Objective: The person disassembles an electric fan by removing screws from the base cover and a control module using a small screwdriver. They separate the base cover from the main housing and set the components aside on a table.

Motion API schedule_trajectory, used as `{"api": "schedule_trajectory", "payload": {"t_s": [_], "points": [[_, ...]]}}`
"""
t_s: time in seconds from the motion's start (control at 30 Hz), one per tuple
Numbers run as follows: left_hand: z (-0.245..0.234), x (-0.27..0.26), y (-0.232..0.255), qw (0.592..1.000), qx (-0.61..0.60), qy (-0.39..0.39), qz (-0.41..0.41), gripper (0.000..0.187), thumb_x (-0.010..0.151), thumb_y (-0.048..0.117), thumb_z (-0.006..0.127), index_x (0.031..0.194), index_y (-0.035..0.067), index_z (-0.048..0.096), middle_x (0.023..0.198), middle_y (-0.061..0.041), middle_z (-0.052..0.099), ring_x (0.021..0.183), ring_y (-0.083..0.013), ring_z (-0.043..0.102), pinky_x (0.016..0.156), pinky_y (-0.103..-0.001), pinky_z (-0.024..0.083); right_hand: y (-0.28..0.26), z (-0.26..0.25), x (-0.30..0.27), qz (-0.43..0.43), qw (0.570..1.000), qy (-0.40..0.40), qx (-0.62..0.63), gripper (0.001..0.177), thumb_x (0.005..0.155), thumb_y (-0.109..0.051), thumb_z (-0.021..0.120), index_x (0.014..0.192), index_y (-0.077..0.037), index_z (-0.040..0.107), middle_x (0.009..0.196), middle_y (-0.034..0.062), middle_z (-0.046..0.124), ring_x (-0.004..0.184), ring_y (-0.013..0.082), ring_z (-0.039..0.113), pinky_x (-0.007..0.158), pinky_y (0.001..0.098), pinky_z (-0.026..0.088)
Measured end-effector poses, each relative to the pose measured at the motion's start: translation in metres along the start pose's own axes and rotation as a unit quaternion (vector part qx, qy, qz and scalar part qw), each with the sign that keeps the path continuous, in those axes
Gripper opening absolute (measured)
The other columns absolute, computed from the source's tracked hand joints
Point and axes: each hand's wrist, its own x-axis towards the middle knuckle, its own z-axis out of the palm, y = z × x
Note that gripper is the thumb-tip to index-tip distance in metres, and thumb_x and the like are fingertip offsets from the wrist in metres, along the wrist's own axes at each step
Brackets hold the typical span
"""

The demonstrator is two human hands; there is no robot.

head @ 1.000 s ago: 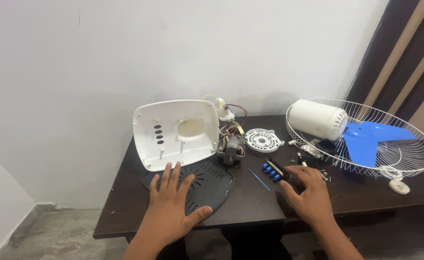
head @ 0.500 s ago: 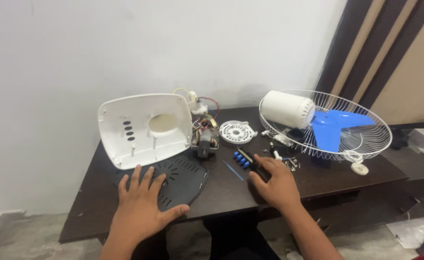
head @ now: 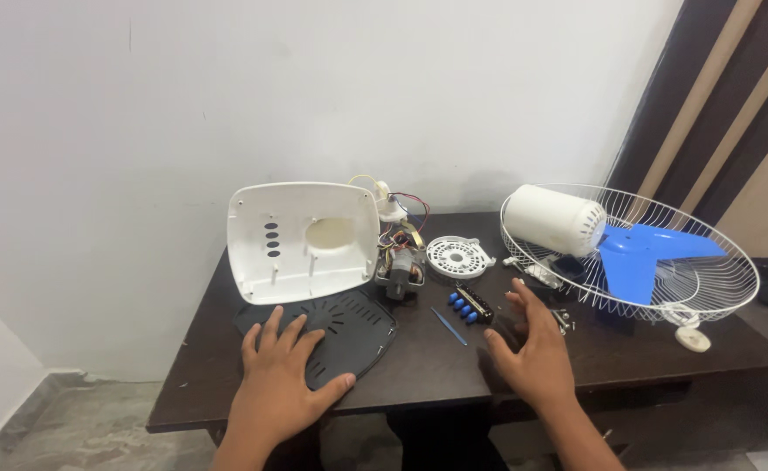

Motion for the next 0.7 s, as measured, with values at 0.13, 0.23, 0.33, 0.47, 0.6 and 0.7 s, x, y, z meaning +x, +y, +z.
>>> {"api": "schedule_trajectory", "payload": {"t_s": [0.13,0.23,0.33,0.47,0.6,0.7], "points": [[0.007,-0.002,-0.011,0.998,-0.033,0.044,-0.016,0.072,0.073,0.052,0.074,0.134,0.014,0.065,0.153,-0.012,0.049,0.150,-0.0342,0.019,0.121,-0.052,0.008,0.002,0.001,-0.006,-0.024,0.999,0.022,0.027,0.085,0.073,-0.015,0.078,0.149,-0.007,0.044,0.131,0.0139,0.065,0.117,0.0291,0.064,0.094,0.0402,0.053],[0.011,-0.002,-0.015,0.993,-0.074,0.087,-0.007,0.069,0.073,0.043,0.075,0.134,0.012,0.065,0.146,-0.011,0.052,0.150,-0.0347,0.022,0.121,-0.052,0.011,0.000,-0.001,-0.007,-0.038,0.997,0.044,0.047,0.081,0.074,-0.014,0.077,0.148,-0.006,0.046,0.129,0.0128,0.067,0.114,0.0273,0.066,0.094,0.0400,0.053],[0.012,-0.002,-0.014,0.993,-0.085,0.083,-0.013,0.069,0.076,0.048,0.074,0.135,0.013,0.064,0.145,-0.012,0.053,0.149,-0.0342,0.023,0.121,-0.052,0.012,-0.010,0.001,-0.011,-0.057,0.996,0.066,0.012,0.077,0.074,-0.015,0.079,0.144,-0.005,0.049,0.126,0.0134,0.068,0.111,0.0278,0.066,0.094,0.0401,0.053],[0.008,0.000,-0.012,0.994,-0.081,0.072,-0.018,0.071,0.079,0.055,0.073,0.133,0.010,0.064,0.148,-0.014,0.052,0.149,-0.0358,0.021,0.121,-0.052,0.013,-0.030,0.019,-0.004,-0.049,0.995,0.071,0.040,0.069,0.081,-0.020,0.078,0.143,-0.006,0.052,0.124,0.0140,0.068,0.109,0.0258,0.068,0.093,0.0375,0.055],[0.010,-0.005,-0.011,0.991,-0.102,0.085,-0.007,0.073,0.080,0.057,0.072,0.132,0.008,0.065,0.147,-0.016,0.053,0.148,-0.0382,0.021,0.119,-0.053,0.015,-0.050,0.058,0.017,-0.012,0.997,0.015,0.075,0.073,0.082,-0.027,0.078,0.144,-0.006,0.047,0.128,0.0150,0.064,0.109,0.0252,0.067,0.087,0.0378,0.056],[0.008,-0.005,-0.010,0.991,-0.103,0.086,-0.007,0.071,0.080,0.058,0.071,0.129,0.007,0.065,0.146,-0.016,0.053,0.149,-0.0375,0.022,0.120,-0.053,0.014,-0.070,0.094,0.039,0.011,0.998,0.002,0.060,0.087,0.081,-0.035,0.080,0.148,-0.002,0.037,0.136,0.0230,0.053,0.109,0.0320,0.064,0.091,0.0431,0.053]]}}
